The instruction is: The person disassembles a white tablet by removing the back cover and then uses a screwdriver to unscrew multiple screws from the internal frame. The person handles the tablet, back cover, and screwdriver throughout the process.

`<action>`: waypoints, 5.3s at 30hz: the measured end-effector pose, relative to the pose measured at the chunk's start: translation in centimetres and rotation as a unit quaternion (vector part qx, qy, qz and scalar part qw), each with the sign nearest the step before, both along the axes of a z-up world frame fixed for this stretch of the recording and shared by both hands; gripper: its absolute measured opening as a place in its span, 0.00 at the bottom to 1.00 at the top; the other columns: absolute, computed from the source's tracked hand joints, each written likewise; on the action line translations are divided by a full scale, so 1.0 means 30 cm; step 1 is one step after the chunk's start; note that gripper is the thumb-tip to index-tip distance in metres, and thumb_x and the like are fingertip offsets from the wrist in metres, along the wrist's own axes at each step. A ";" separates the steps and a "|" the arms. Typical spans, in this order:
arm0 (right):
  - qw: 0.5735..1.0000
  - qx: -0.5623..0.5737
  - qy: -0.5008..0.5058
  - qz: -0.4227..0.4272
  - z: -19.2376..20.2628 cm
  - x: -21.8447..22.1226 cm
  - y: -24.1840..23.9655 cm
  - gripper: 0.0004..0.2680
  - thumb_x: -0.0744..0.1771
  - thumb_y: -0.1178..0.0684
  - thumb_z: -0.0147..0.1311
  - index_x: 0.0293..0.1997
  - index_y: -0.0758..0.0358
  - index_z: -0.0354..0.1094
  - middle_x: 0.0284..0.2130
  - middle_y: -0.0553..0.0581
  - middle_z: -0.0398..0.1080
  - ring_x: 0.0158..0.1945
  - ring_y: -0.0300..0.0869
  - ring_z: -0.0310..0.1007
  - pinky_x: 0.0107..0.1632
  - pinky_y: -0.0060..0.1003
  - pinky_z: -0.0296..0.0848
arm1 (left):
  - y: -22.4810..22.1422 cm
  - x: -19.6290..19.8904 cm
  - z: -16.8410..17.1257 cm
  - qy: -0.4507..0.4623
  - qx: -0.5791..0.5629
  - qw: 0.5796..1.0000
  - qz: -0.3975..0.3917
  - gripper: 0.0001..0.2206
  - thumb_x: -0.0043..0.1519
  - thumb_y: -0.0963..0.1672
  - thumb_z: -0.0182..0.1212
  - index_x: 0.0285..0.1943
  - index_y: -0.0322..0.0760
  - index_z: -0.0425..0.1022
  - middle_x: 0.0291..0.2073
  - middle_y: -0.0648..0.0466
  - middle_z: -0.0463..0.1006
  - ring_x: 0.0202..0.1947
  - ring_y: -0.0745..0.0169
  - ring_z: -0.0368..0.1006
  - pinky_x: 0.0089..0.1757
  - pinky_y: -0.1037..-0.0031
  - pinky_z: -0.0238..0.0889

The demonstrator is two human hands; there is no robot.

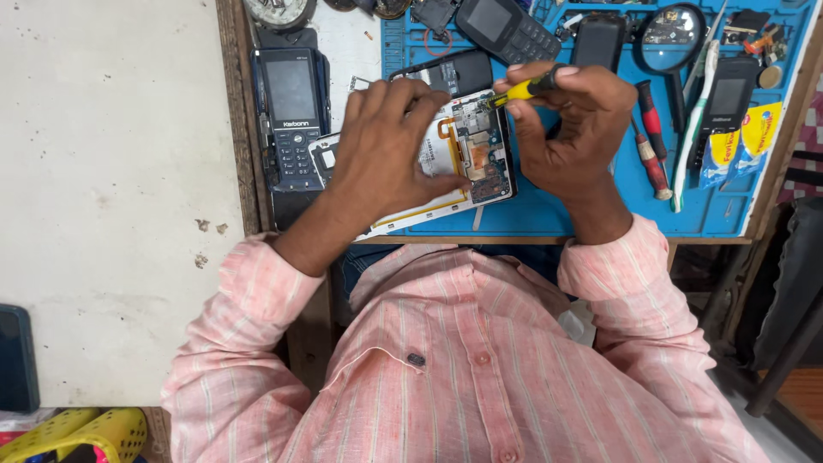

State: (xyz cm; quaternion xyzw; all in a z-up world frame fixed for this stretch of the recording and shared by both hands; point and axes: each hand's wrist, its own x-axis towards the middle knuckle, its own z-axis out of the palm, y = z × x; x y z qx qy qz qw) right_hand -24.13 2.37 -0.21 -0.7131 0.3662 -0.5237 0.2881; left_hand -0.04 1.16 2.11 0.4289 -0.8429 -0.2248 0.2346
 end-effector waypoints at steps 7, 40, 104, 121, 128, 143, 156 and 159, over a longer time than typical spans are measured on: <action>1.000 0.019 0.003 0.002 -0.016 0.010 -0.001 0.16 0.74 0.64 0.54 0.63 0.60 0.45 0.53 0.70 0.69 0.51 0.51 0.80 0.55 0.38 0.83 | 0.015 -0.035 -0.040 -0.004 0.002 1.000 0.016 0.39 0.44 0.56 0.81 0.60 0.33 0.74 0.52 0.49 0.70 0.53 0.50 0.64 0.50 0.60 0.56; 0.997 0.011 0.047 0.057 0.001 -0.009 -0.053 0.16 0.71 0.64 0.59 0.58 0.58 0.52 0.49 0.66 0.73 0.50 0.48 0.79 0.50 0.37 0.80 | 0.007 -0.028 -0.056 -0.021 -0.032 0.999 0.006 0.36 0.49 0.58 0.78 0.59 0.33 0.76 0.51 0.51 0.71 0.51 0.53 0.65 0.49 0.60 0.55; 0.992 -0.054 0.089 0.069 -0.014 -0.006 -0.038 0.16 0.73 0.64 0.55 0.63 0.57 0.48 0.54 0.71 0.70 0.56 0.57 0.79 0.55 0.44 0.82 | 0.005 -0.017 -0.054 -0.013 -0.023 1.000 0.009 0.35 0.51 0.58 0.77 0.61 0.34 0.77 0.52 0.53 0.71 0.51 0.54 0.64 0.48 0.61 0.53; 0.996 -0.034 0.072 0.050 0.039 0.033 -0.054 0.18 0.67 0.58 0.61 0.55 0.61 0.48 0.50 0.68 0.66 0.52 0.53 0.73 0.52 0.41 0.76 | 0.003 -0.017 -0.056 0.001 -0.015 1.000 0.018 0.34 0.48 0.56 0.80 0.59 0.37 0.78 0.52 0.55 0.71 0.52 0.56 0.65 0.48 0.62 0.55; 0.994 0.044 -0.009 0.097 0.014 0.034 -0.048 0.14 0.74 0.64 0.50 0.61 0.58 0.46 0.55 0.67 0.68 0.59 0.47 0.73 0.60 0.38 0.77 | 0.008 -0.015 -0.058 -0.003 -0.019 1.000 0.014 0.35 0.49 0.57 0.80 0.59 0.36 0.77 0.51 0.55 0.71 0.51 0.56 0.65 0.47 0.62 0.54; 0.999 0.035 -0.001 0.038 -0.006 0.010 -0.019 0.16 0.73 0.62 0.56 0.64 0.59 0.49 0.53 0.70 0.72 0.52 0.52 0.80 0.54 0.41 0.84 | 0.000 -0.021 -0.026 0.007 0.013 1.000 0.015 0.33 0.45 0.57 0.80 0.55 0.38 0.78 0.50 0.55 0.72 0.50 0.55 0.66 0.48 0.62 0.54; 1.000 -0.016 0.004 -0.017 0.056 -0.065 0.036 0.18 0.74 0.62 0.53 0.64 0.55 0.42 0.51 0.70 0.69 0.48 0.52 0.79 0.52 0.41 0.83 | -0.058 -0.165 -0.068 0.054 -0.053 0.996 -0.042 0.05 0.62 0.46 0.70 0.42 0.42 0.83 0.41 0.60 0.75 0.45 0.59 0.68 0.49 0.63 0.55; 0.997 -0.023 0.013 -0.077 0.067 -0.123 0.061 0.17 0.74 0.60 0.53 0.64 0.54 0.43 0.49 0.70 0.71 0.46 0.52 0.80 0.49 0.40 0.84 | -0.071 -0.221 -0.097 0.073 -0.028 0.994 -0.076 0.05 0.63 0.46 0.70 0.39 0.42 0.83 0.39 0.59 0.75 0.44 0.59 0.68 0.48 0.63 0.55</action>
